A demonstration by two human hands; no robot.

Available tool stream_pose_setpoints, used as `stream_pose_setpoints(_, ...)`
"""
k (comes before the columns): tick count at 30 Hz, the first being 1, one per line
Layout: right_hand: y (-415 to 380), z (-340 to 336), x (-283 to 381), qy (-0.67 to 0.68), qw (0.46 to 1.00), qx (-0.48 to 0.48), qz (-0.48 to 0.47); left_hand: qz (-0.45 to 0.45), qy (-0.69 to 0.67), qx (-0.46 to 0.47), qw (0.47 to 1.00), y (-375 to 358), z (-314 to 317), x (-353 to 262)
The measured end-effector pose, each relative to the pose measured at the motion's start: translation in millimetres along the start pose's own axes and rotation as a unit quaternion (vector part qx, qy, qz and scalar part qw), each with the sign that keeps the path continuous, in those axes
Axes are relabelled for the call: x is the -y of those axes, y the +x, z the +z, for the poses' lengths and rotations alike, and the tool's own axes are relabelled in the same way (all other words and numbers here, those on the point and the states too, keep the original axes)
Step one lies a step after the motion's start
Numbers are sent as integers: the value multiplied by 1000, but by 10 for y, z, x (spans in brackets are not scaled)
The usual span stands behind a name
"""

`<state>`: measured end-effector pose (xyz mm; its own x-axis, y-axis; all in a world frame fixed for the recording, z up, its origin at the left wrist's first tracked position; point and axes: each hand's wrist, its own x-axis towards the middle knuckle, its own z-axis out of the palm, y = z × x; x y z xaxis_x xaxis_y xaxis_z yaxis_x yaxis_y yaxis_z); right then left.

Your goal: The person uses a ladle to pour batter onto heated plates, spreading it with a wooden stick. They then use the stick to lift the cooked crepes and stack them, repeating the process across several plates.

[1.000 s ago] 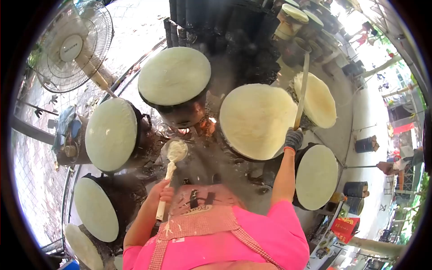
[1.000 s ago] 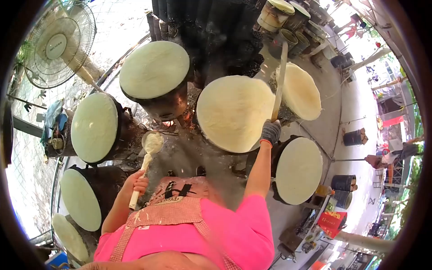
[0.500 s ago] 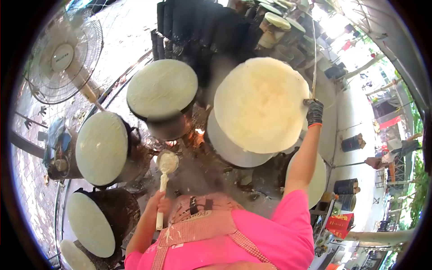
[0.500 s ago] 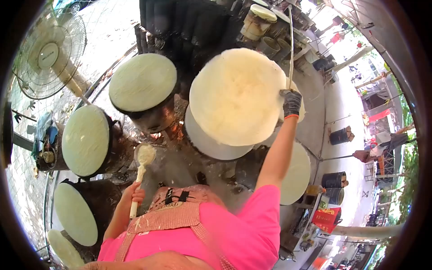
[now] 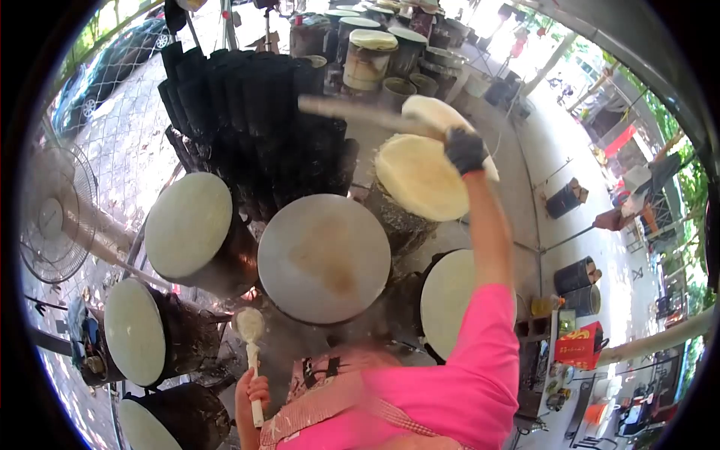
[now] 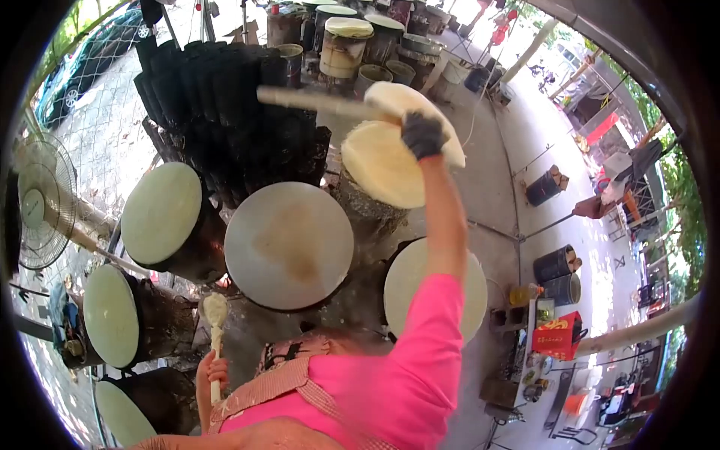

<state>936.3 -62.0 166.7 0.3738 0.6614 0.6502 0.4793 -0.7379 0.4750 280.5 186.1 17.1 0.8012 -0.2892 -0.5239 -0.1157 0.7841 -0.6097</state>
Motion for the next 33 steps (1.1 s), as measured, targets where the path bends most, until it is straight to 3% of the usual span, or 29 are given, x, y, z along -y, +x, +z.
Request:
stream_pose_setpoints(4,-823,788,650,21,984,171,44,64,26,-40,997,5,51,133)
stream_pose_setpoints(9,-1427,1218,1225,101,932,332,103,89,33,-55,994,-66,-27,263)
stream_pose_setpoints(13,-1449,965,1125,148,931,309,123,129,-7,-43,991,-191,-92,486)
stream_pose_setpoints(14,-1510,949,1069,159,933,284,155,126,-4,-16,992,-206,-222,390)
stream_pose_setpoints(15,-1571,1081,1005,183,903,332,200,157,1,-11,987,-237,-289,419)
stream_pose_setpoints(16,-1586,916,995,230,887,315,247,193,2,-5,981,-301,-349,456)
stream_pose_setpoints(17,-1472,500,1026,251,866,325,285,290,163,-67,941,-343,-460,515)
stream_pose_setpoints(18,-1477,266,1100,288,862,295,295,378,313,-133,861,-360,-585,574)
stream_pose_setpoints(19,-1523,100,1243,327,864,254,286,453,442,-204,747,-403,-775,583)
stream_pose_setpoints(20,-1605,-14,1416,371,863,233,250,390,449,-158,788,-500,-1097,376)
stream_pose_setpoints(22,-1732,-288,1919,353,856,299,230,365,414,-81,830,-603,-1303,464)
stream_pose_setpoints(23,-1907,-176,2210,430,816,312,229,335,348,-72,872,-619,-1435,450)
stream_pose_setpoints(24,-1929,-397,2605,524,773,288,212,307,261,58,913,-562,-1746,357)
stream_pose_setpoints(25,-1915,-689,3001,588,698,335,235,315,214,57,923,-583,-1920,435)
stream_pose_setpoints(26,-1702,-1394,3306,734,516,387,211,323,167,58,930,-588,-2084,519)
stream_pose_setpoints(27,-1628,-1620,3618,730,480,453,175,332,120,58,934,-577,-2233,602)
stream_pose_setpoints(28,-1666,-1611,3929,741,401,526,113,387,79,55,917,-601,-2329,808)
stream_pose_setpoints(30,-2143,-496,5116,641,602,446,-168,480,-5,65,875,-590,-2553,1187)
stream_pose_setpoints(32,-1963,-1873,5364,684,437,491,-317,453,-161,184,857,-546,-2871,1555)
stream_pose_setpoints(33,-2083,-2159,5669,692,383,478,-381,503,-195,207,816,-569,-2906,1831)
